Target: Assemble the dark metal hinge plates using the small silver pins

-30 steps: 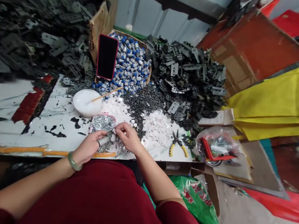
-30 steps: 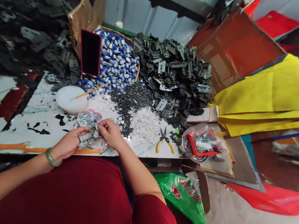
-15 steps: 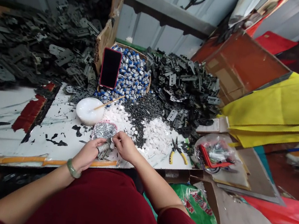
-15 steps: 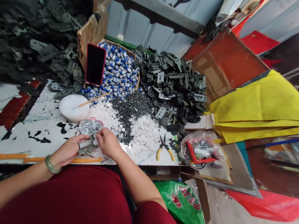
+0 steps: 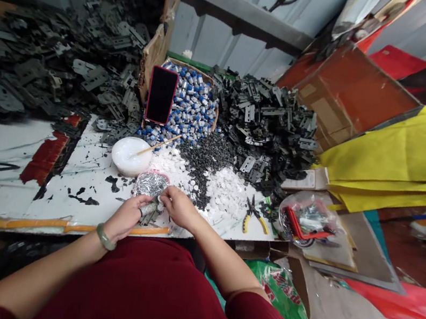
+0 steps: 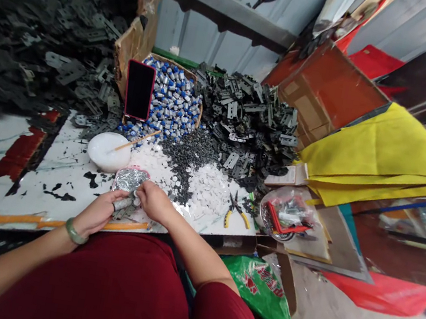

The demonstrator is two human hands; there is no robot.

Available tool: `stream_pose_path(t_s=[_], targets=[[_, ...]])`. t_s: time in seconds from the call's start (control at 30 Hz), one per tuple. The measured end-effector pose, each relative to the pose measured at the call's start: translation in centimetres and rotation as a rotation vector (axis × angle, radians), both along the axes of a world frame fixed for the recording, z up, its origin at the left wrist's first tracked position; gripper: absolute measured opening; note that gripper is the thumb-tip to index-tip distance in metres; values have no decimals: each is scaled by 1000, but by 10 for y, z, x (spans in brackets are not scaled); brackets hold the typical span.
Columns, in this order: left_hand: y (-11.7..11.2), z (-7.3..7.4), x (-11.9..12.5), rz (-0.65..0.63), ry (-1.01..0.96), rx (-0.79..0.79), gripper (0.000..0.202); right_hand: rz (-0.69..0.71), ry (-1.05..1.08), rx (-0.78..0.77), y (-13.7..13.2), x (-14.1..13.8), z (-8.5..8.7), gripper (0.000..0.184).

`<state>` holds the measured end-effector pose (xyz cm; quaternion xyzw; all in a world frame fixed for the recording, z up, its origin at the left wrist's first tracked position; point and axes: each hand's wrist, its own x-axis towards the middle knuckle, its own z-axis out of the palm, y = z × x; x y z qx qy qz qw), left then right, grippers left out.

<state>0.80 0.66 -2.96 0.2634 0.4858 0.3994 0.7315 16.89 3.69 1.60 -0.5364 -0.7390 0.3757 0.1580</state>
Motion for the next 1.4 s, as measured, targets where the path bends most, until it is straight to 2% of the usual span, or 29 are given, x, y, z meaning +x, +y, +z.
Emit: stream_pose_path(t_s=[0.2, 0.47, 0.7, 0.83, 1.0, 1.1, 1.17, 1.2, 1.27, 1.37, 1.4], targets=[[1, 2, 0, -9, 33, 19, 31, -14, 63, -64, 6, 3, -1, 11], [1, 1, 2, -9, -4, 4, 30, 34, -62, 33, 0, 3, -1, 7], [2, 1, 1, -5, 25, -2, 34, 36, -44, 3, 3, 5, -2, 8], [2, 7, 1, -32, 71, 49, 31, 20, 12, -18, 4, 5, -1, 7], [0, 19, -6, -135, 222, 196, 24, 13, 247, -126, 6, 9, -11, 11], [-2, 24, -11, -197, 282, 283, 21, -10, 387, -301, 12, 14, -19, 28], [-4, 26, -12, -246, 249, 296, 21, 30, 376, -351, 26, 16, -21, 37], [-5, 27, -11, -263, 213, 288, 22, 55, 336, -323, 37, 15, -21, 37], [-7, 27, -8, -275, 137, 261, 26, 30, 197, -164, 68, 13, -18, 29], [-8, 26, -4, -251, 84, 232, 27, -255, -119, 186, 125, 3, -13, 16], [-8, 26, -4, -240, 83, 222, 27, -310, -210, 269, 142, -1, -13, 14]])
